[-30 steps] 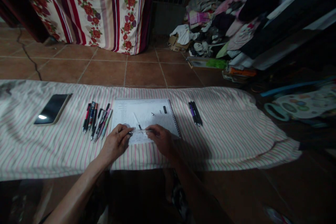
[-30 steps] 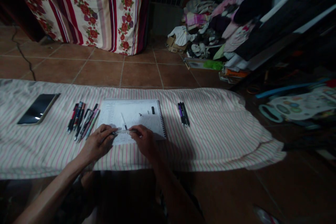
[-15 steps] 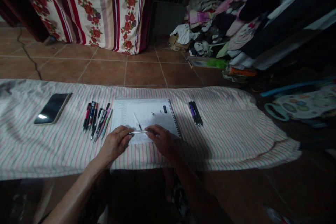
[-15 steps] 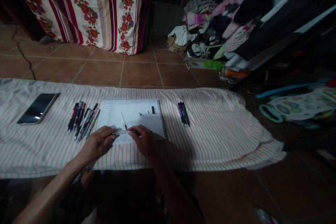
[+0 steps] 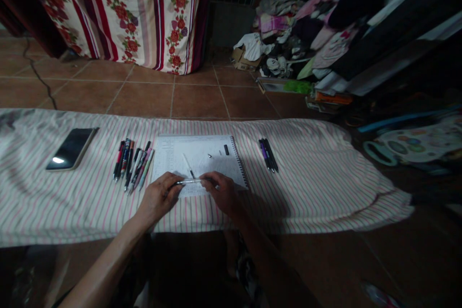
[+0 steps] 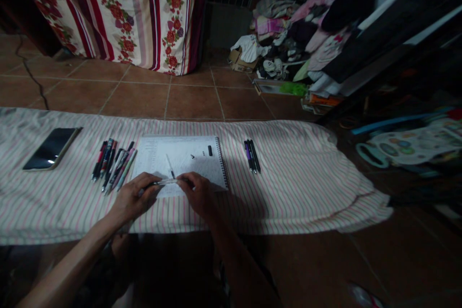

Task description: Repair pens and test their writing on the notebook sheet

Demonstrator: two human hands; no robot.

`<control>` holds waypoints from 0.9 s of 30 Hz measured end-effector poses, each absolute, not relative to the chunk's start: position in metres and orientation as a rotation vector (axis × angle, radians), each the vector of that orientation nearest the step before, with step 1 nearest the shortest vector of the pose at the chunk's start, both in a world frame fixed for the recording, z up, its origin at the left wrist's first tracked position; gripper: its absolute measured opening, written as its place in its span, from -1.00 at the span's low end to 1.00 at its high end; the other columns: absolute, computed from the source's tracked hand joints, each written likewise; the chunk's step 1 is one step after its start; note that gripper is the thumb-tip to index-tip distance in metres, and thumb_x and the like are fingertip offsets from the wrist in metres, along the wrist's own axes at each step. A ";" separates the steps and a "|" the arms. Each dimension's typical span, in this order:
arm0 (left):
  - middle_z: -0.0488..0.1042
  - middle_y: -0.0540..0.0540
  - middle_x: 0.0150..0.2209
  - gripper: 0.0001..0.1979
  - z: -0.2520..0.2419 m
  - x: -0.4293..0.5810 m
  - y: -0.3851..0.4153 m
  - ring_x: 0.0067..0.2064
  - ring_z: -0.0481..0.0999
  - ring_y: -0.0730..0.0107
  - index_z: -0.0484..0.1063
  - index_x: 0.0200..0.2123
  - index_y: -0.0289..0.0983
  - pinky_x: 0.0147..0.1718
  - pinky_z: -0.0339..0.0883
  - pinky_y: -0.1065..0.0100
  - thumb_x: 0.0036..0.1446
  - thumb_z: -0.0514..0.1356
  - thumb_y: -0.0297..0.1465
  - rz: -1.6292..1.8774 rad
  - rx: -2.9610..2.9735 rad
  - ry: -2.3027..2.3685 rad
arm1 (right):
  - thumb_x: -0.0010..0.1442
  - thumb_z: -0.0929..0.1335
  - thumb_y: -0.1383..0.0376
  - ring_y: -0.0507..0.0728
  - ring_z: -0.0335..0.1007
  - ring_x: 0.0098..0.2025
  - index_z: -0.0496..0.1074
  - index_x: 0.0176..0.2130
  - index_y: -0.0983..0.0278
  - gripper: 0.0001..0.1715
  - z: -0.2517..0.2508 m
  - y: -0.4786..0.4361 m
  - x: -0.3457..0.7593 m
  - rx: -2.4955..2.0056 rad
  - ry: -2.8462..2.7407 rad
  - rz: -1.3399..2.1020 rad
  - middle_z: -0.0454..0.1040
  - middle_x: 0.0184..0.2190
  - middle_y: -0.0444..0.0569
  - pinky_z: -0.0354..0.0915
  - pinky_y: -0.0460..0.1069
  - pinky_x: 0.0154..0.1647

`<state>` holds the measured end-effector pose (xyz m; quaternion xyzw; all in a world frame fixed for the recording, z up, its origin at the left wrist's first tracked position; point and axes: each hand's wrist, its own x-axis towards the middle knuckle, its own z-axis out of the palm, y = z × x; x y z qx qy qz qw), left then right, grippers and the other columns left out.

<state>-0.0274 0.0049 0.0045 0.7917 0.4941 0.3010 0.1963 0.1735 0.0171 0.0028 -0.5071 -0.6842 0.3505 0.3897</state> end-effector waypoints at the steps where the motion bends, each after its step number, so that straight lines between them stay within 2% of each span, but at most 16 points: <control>1: 0.45 -0.09 -0.32 -0.81 0.004 -0.028 0.005 -0.27 0.47 0.38 0.40 -0.22 -0.26 -0.29 0.36 0.40 0.17 0.03 -0.38 0.844 2.234 1.377 | 0.09 0.30 0.32 0.05 0.39 -0.39 0.43 -0.37 0.26 -0.89 0.003 0.017 0.174 -1.296 -1.755 0.882 0.50 -0.42 -0.07 0.29 -0.06 -0.34; 9: 0.44 -0.12 -0.30 -0.80 0.002 -0.029 0.006 -0.25 0.46 0.38 0.39 -0.20 -0.29 -0.26 0.35 0.40 0.18 0.01 -0.40 0.857 2.287 1.295 | 0.12 0.29 0.33 0.07 0.39 -0.34 0.41 -0.36 0.27 -0.89 0.002 0.016 0.176 -1.282 -1.842 0.841 0.48 -0.42 -0.05 0.26 -0.05 -0.29; 27: 0.41 -0.07 -0.36 -0.72 0.010 -0.030 0.004 -0.32 0.44 0.36 0.38 -0.25 -0.25 -0.33 0.30 0.36 0.22 -0.10 -0.32 0.595 2.182 1.356 | 0.11 0.27 0.41 0.06 0.36 -0.29 0.41 -0.37 0.24 -0.86 0.006 0.017 0.176 -1.131 -1.786 0.824 0.43 -0.40 -0.07 0.26 -0.03 -0.22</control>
